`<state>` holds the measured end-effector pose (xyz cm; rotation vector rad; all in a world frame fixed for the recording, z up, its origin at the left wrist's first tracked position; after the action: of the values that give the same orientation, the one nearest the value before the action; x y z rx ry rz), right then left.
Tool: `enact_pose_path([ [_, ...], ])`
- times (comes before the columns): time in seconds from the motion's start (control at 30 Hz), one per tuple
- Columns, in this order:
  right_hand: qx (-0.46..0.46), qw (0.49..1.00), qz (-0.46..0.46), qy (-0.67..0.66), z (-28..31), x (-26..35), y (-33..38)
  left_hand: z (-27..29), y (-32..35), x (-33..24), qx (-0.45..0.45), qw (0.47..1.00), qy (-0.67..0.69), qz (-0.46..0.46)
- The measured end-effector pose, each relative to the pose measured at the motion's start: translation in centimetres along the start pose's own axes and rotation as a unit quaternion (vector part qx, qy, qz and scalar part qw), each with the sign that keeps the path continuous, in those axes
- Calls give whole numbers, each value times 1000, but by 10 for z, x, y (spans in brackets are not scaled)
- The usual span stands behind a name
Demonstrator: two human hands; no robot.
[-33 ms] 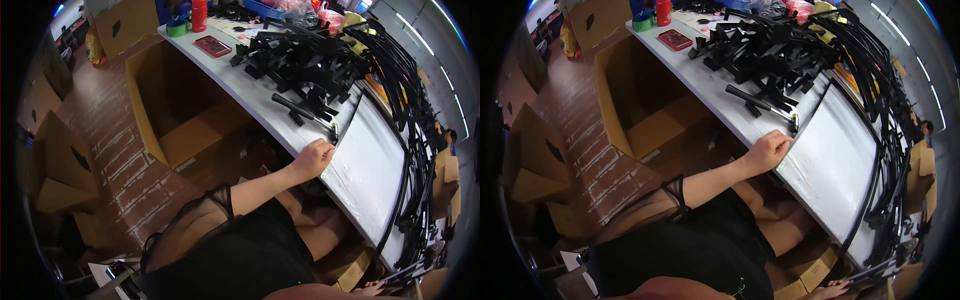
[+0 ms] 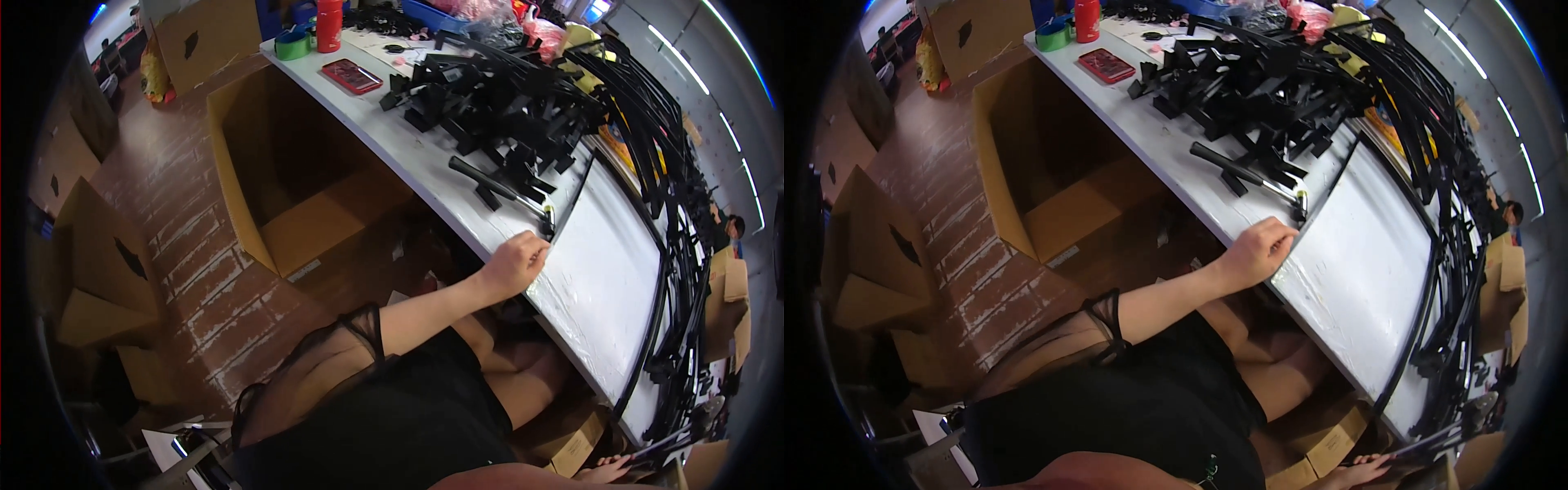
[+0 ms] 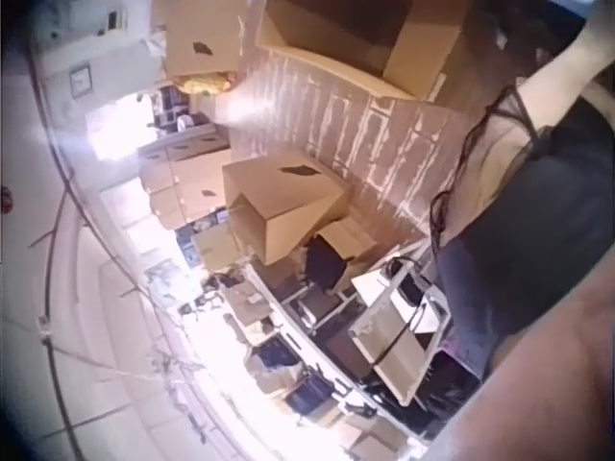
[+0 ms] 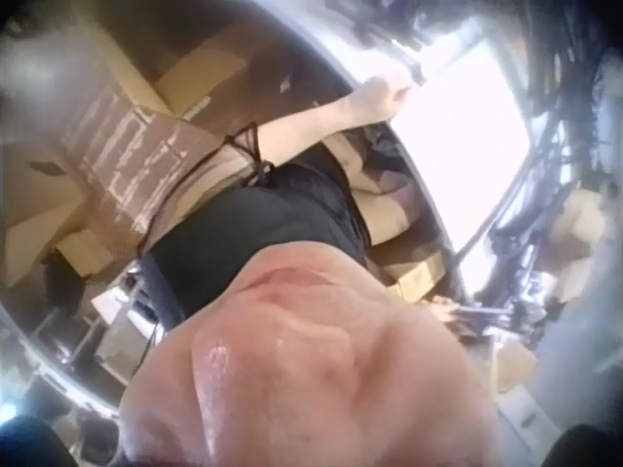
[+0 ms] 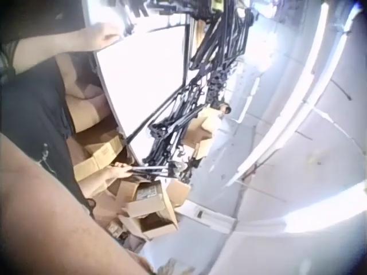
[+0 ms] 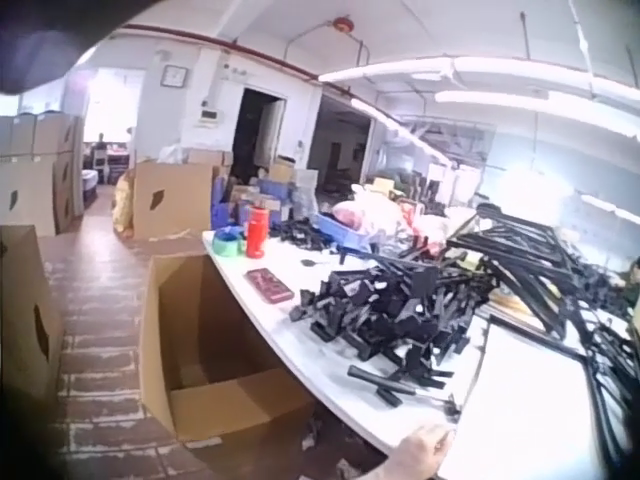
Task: The person assembles a black frame by connecting plastic frame pieces together and tapping them with a small hammer, then picks up and holds a piece of paper.
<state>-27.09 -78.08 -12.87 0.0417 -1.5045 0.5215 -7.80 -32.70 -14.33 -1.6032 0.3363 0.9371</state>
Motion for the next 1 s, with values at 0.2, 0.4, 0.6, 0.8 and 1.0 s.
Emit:
enact_pose_path([
  [0.2, 223, 962, 73, 137, -70, 16, 17, 12, 3, 2, -17, 999, 29, -25],
  [0.4, 361, 870, 231, 243, -158, -14, -27, 68, -10, -22, -37, 989, 104, -102],
  [0.6, 343, 821, 333, 312, -228, 21, -26, 214, -93, -3, -161, 979, 104, -70],
  [0.8, 314, 789, 353, 392, -271, 41, -6, 312, -196, 65, -169, 944, 214, 187],
  [1.0, 259, 788, 382, 408, -280, 26, 14, 326, -299, 171, -110, 873, 279, 385],
])
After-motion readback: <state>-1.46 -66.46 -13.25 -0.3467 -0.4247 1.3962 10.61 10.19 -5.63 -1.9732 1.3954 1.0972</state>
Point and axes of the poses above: each hand's wrist, its own y-axis away from the middle knuckle, its own z-axis out of the back of the hand, x = y × z, the point moved 1 cm from there along -y, towards the middle knuckle, and after that the axes turned 5 degrees about y, right-handed, at the moved point
